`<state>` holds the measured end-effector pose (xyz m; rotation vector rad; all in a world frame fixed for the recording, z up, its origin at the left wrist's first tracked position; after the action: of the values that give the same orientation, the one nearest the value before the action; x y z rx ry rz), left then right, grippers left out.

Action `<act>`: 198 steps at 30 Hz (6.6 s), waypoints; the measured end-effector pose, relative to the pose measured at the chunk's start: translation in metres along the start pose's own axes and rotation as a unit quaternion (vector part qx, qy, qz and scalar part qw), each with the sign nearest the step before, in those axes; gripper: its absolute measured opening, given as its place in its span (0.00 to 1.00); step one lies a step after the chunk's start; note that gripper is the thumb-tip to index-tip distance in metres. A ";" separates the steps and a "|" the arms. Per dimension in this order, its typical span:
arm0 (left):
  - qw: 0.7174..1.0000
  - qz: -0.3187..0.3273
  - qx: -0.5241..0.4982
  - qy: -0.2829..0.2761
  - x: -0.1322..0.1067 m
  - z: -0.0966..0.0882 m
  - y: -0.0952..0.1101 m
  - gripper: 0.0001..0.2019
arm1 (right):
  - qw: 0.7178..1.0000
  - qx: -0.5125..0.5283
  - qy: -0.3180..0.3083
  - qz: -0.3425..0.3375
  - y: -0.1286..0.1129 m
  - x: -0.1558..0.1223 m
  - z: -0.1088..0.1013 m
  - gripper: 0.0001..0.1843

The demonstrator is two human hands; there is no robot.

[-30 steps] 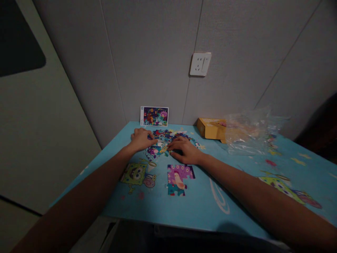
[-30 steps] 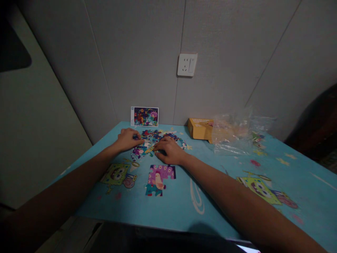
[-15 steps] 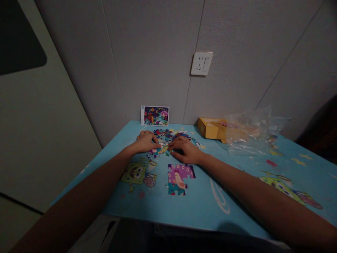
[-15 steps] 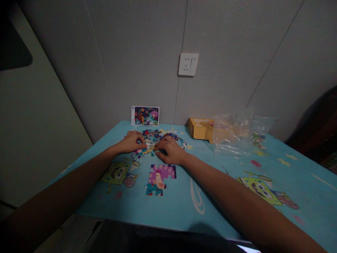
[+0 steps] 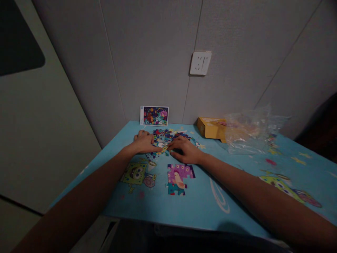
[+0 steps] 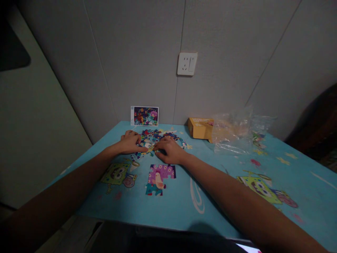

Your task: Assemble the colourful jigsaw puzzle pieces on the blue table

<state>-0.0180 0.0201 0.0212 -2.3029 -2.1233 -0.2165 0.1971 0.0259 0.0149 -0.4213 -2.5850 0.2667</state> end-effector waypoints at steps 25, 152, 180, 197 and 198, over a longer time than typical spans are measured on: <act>0.998 -0.046 -0.034 -0.006 0.000 -0.004 0.009 0.17 | 1.000 0.008 0.005 -0.014 0.000 0.001 0.000 0.11; 0.935 0.115 -0.335 -0.022 -0.005 -0.015 0.015 0.21 | 0.999 -0.022 0.012 0.039 -0.001 0.002 -0.003 0.17; 0.865 0.164 -0.470 -0.065 -0.011 -0.014 0.032 0.09 | 0.987 -0.001 0.155 0.036 0.001 0.000 -0.008 0.18; 0.917 0.238 -0.317 -0.040 -0.022 -0.016 0.040 0.18 | 0.985 -0.008 0.150 0.088 0.005 0.000 -0.009 0.20; 0.927 0.251 -0.279 -0.013 -0.022 -0.017 0.040 0.17 | 0.984 -0.005 0.153 0.092 0.005 0.000 -0.010 0.19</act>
<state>0.0184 -0.0071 0.0399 -3.0655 -1.5259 -0.8739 0.2032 0.0317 0.0219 -0.6533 -2.2504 0.2326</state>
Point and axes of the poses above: each hand's wrist, its own x-axis towards the middle knuckle, its own z-axis out of the palm, y = z × x, the point moved 3 cm from there along x, towards the middle knuckle, and after that the axes turned 4 degrees about x, right-handed, at the moved point
